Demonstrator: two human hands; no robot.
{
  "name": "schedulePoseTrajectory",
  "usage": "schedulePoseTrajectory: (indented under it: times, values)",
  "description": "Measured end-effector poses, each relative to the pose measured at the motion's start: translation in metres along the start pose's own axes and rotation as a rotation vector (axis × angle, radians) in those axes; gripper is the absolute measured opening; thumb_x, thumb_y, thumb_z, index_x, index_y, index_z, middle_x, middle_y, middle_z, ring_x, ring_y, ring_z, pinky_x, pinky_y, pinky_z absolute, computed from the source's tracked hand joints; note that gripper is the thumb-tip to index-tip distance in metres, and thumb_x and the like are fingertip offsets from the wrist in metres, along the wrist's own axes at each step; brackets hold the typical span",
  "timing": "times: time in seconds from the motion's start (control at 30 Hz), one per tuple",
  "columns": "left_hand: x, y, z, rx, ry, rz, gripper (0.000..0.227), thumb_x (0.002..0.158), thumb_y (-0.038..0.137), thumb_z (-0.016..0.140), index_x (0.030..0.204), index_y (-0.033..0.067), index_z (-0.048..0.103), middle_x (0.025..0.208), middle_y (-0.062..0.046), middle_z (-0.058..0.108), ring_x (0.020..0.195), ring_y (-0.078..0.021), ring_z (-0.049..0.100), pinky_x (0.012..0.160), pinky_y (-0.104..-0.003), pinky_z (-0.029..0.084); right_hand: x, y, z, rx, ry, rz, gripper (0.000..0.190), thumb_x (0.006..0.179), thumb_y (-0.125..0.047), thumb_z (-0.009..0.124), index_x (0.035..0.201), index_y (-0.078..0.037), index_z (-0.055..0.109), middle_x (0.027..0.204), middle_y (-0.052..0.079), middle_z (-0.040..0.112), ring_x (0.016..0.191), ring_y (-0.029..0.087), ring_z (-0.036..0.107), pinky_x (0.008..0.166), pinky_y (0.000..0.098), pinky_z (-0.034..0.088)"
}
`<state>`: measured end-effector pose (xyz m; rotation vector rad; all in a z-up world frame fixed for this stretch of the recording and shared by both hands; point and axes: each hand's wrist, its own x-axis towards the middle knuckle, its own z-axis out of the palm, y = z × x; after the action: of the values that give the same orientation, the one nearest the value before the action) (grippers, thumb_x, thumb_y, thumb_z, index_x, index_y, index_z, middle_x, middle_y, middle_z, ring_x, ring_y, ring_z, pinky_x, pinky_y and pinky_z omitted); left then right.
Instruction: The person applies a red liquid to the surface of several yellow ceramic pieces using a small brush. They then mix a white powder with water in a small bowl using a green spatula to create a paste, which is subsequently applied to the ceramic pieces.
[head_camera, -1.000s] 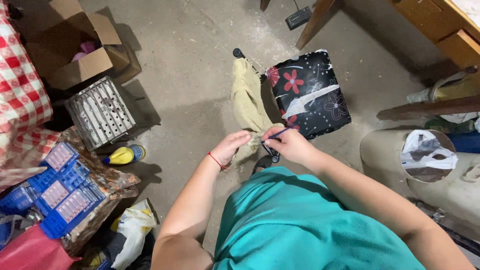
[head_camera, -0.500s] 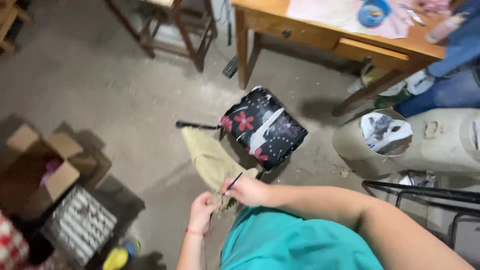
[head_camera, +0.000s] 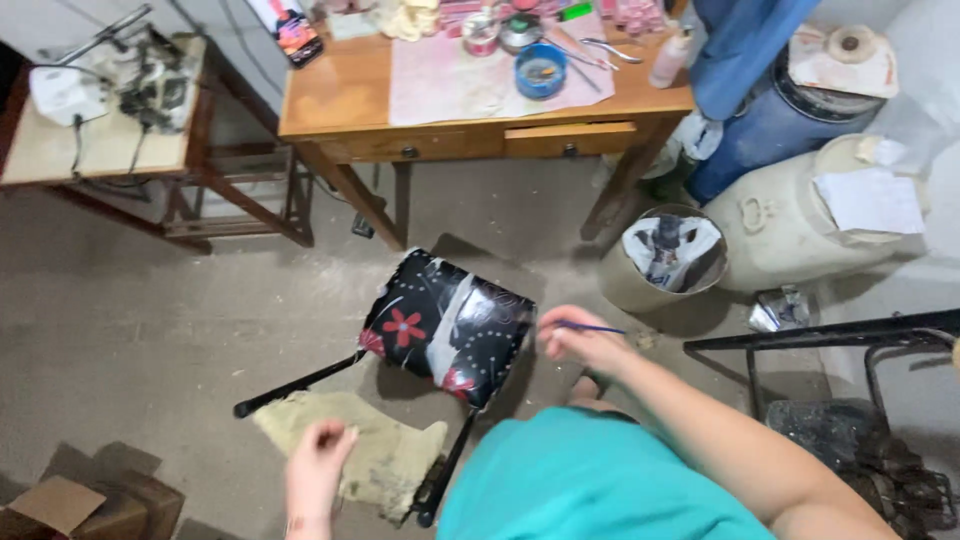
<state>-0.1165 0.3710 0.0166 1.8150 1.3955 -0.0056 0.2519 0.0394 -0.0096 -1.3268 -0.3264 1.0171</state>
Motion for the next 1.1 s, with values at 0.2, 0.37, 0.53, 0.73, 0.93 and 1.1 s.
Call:
schedulePoseTrajectory:
  times: [0.2,0.37,0.53,0.73,0.93,1.1]
  values:
    - [0.049,0.223,0.146,0.116,-0.262,0.483,0.027,0.083,0.038,0.086,0.105,0.0233,0.08,0.102,-0.002,0.08,0.105,-0.0253,0.075,0.094,-0.041,0.059,-0.047,-0.017,-0.208,0.036,0.181,-0.1,0.076,0.084,0.02,0.053,0.156,-0.002,0.045,0.156,0.014,0.044,0.108,0.033,0.07,0.088,0.0465,0.063]
    - [0.123,0.321,0.326,0.035,-0.483,0.581,0.032,0.083,0.036,0.087,0.111,0.0209,0.079,0.109,-0.005,0.08,0.11,-0.0279,0.073,0.096,-0.043,0.057,-0.086,-0.039,-0.305,-0.115,0.502,-0.095,0.048,0.096,0.011,0.054,0.143,0.003,0.056,0.142,0.019,0.058,0.093,0.031,0.074,0.076,0.0415,0.064]
    - [0.184,0.415,0.415,0.041,-0.537,0.596,0.06,0.083,0.04,0.087,0.134,0.0158,0.067,0.134,-0.017,0.069,0.132,-0.0363,0.06,0.112,-0.049,0.049,-0.09,-0.02,-0.341,-0.04,0.664,-0.082,0.03,0.091,0.011,0.066,0.116,0.001,0.053,0.104,0.018,0.073,0.072,0.025,0.075,0.058,0.0321,0.064]
    - [0.24,0.474,0.447,0.347,-0.542,0.552,0.083,0.081,0.053,0.084,0.152,0.0273,0.05,0.153,-0.015,0.052,0.145,-0.0295,0.05,0.122,-0.043,0.04,-0.031,-0.054,-0.313,-0.161,0.587,0.004,0.029,0.086,0.005,0.077,0.112,-0.002,0.067,0.085,0.011,0.076,0.066,0.016,0.073,0.066,0.0288,0.061]
    - [0.239,0.451,0.438,0.43,-0.616,0.719,0.067,0.085,0.042,0.081,0.145,0.0237,0.056,0.142,-0.017,0.06,0.14,-0.0334,0.055,0.118,-0.045,0.045,0.13,-0.105,-0.266,-0.501,0.465,-0.058,0.022,0.088,0.003,0.073,0.11,-0.004,0.076,0.103,0.015,0.078,0.101,0.025,0.074,0.096,0.0391,0.057]
    - [0.188,0.43,0.404,0.336,-0.719,0.689,0.072,0.085,0.038,0.081,0.147,0.0138,0.054,0.143,-0.026,0.057,0.138,-0.042,0.053,0.115,-0.052,0.046,0.272,-0.098,-0.217,-1.183,0.357,-0.261,0.021,0.088,-0.02,0.07,0.105,-0.031,0.077,0.1,-0.002,0.077,0.108,0.02,0.074,0.097,0.0352,0.057]
